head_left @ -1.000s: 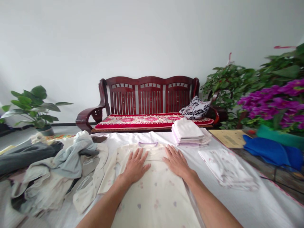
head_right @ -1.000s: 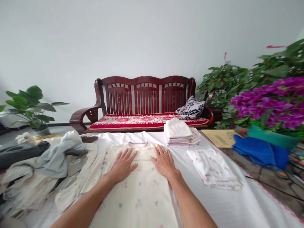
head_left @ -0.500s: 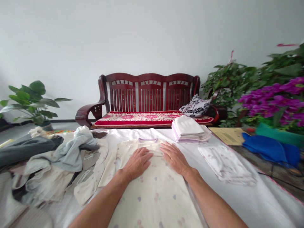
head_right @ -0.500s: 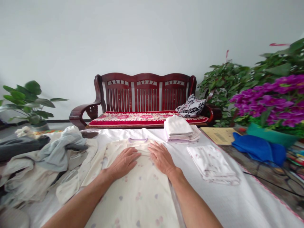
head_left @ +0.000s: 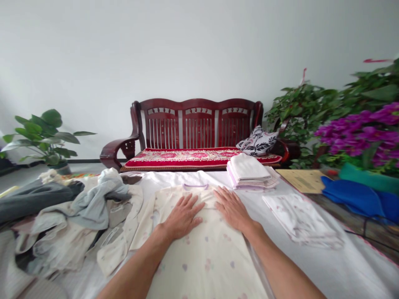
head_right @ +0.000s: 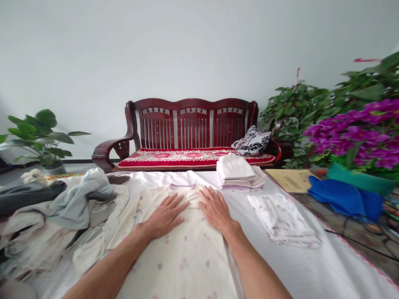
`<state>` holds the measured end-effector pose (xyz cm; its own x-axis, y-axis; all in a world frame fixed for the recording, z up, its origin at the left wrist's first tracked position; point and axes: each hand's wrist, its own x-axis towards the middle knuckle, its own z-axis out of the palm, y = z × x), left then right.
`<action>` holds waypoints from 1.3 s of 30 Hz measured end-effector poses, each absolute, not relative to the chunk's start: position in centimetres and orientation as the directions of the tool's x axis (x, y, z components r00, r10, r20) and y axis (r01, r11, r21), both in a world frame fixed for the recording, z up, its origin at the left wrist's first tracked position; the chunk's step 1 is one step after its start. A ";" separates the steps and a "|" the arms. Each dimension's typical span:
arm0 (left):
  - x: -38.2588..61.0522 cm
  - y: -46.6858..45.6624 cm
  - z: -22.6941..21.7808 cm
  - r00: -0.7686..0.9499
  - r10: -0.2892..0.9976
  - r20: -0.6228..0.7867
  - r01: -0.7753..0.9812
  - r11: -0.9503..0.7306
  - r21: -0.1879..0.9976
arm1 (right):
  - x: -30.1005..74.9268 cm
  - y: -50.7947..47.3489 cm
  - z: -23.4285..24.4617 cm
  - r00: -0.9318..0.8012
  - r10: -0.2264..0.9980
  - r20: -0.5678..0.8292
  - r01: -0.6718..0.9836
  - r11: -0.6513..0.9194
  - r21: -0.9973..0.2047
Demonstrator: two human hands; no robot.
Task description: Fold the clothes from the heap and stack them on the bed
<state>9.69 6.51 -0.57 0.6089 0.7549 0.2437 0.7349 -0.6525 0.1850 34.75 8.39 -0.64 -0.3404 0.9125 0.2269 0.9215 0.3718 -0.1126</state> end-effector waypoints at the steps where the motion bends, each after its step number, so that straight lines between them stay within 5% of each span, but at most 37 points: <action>1: 9.7 6.5 -0.8 0.609 0.762 0.219 0.739 -0.646 0.191 | 34.6 8.3 -0.6 -0.357 0.915 0.190 0.919 0.380 -0.102; 6: 8.7 7.1 -0.6 0.511 0.834 0.210 0.763 -0.552 0.336 | 34.2 8.0 -1.0 -0.301 0.947 0.111 0.946 0.311 -0.090; 12: 3.4 8.8 5.1 0.228 0.920 0.319 0.641 -0.389 0.662 | 34.4 7.9 -1.0 -0.244 0.929 0.279 0.953 0.283 -0.110; 15: 0.4 7.7 8.5 0.196 0.928 0.317 0.727 -0.355 0.588 | 34.6 7.9 -1.0 -0.276 0.889 0.365 0.938 0.333 -0.100; 18: -1.6 5.4 10.0 0.360 0.915 0.181 0.819 -0.403 0.409 | 34.7 7.9 -1.0 -0.302 0.861 0.409 0.924 0.369 -0.096; 23: -3.1 1.4 8.3 0.500 0.855 -0.141 0.866 -0.490 0.102 | 34.8 8.1 -1.0 -0.341 0.809 0.478 0.895 0.435 -0.096; 27: -3.7 0.3 7.2 0.449 0.873 -0.191 0.889 -0.457 0.003 | 34.9 8.2 -1.2 -0.363 0.766 0.530 0.868 0.485 -0.105; 35: -4.0 1.7 7.2 0.499 0.865 -0.060 0.861 -0.485 0.154 | 35.0 8.4 -1.3 -0.350 0.724 0.594 0.828 0.536 -0.166; 39: -3.3 3.3 8.0 0.506 0.851 0.141 0.775 -0.521 0.357 | 34.8 8.0 -0.8 -0.310 0.740 0.597 0.798 0.544 -0.260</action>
<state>-3.31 3.31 7.98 0.5062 0.8508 0.1410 0.7755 -0.5206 0.3572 34.84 8.05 -0.85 -0.3100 0.7397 0.5972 0.7975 0.5443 -0.2602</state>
